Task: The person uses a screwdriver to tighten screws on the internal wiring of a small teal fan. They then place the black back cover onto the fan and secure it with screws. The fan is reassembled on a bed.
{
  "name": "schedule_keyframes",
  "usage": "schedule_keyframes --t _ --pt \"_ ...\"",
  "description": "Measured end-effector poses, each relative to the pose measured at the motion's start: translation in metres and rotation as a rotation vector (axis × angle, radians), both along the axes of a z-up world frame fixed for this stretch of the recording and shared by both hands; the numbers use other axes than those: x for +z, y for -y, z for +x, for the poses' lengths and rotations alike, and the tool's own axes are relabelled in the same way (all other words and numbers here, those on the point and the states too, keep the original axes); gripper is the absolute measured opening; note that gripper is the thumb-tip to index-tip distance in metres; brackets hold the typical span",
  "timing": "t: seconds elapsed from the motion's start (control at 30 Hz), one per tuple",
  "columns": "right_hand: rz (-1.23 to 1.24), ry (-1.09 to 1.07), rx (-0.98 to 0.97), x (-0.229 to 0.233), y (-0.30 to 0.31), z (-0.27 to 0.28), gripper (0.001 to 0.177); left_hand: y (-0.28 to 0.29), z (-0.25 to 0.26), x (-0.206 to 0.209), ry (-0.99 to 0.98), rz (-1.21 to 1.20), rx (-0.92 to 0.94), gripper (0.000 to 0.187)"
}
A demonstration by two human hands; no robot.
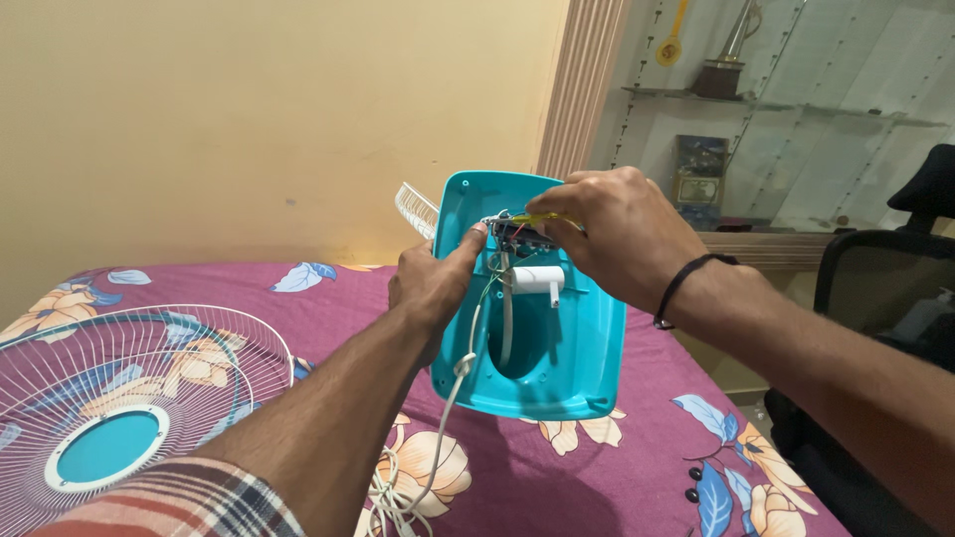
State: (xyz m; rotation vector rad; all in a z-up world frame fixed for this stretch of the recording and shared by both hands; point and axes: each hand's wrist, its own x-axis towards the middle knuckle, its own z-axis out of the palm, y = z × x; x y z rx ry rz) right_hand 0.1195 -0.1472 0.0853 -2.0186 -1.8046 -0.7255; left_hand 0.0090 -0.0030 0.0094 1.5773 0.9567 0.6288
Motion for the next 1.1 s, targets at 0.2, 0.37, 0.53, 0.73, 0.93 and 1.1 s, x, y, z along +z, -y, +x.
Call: schedule_keyframes --t 0.2,0.37,0.53,0.73,0.93,1.1 --pt "-0.067 -0.057 -0.148 0.008 -0.003 0.004 0.022 -0.007 0.01 -0.002 0.172 -0.023 -0.062 0.064" --pt "-0.013 -0.109 -0.132 -0.011 0.004 -0.01 0.024 -0.019 0.015 -0.012 0.209 -0.109 -0.101 0.077" --pt "-0.06 -0.085 -0.161 -0.022 0.003 -0.029 0.02 -0.027 0.014 -0.026 0.178 -0.099 -0.136 0.082" --pt "-0.174 -0.018 -0.245 -0.005 -0.006 -0.045 0.026 -0.03 0.02 -0.026 0.111 -0.077 -0.087 0.09" --pt "-0.218 -0.134 -0.311 -0.004 -0.018 -0.038 0.025 -0.03 0.023 -0.03 0.047 -0.07 -0.049 0.092" --pt "-0.181 -0.314 -0.329 -0.008 -0.026 -0.025 0.023 -0.033 0.028 -0.028 0.049 -0.028 -0.021 0.091"
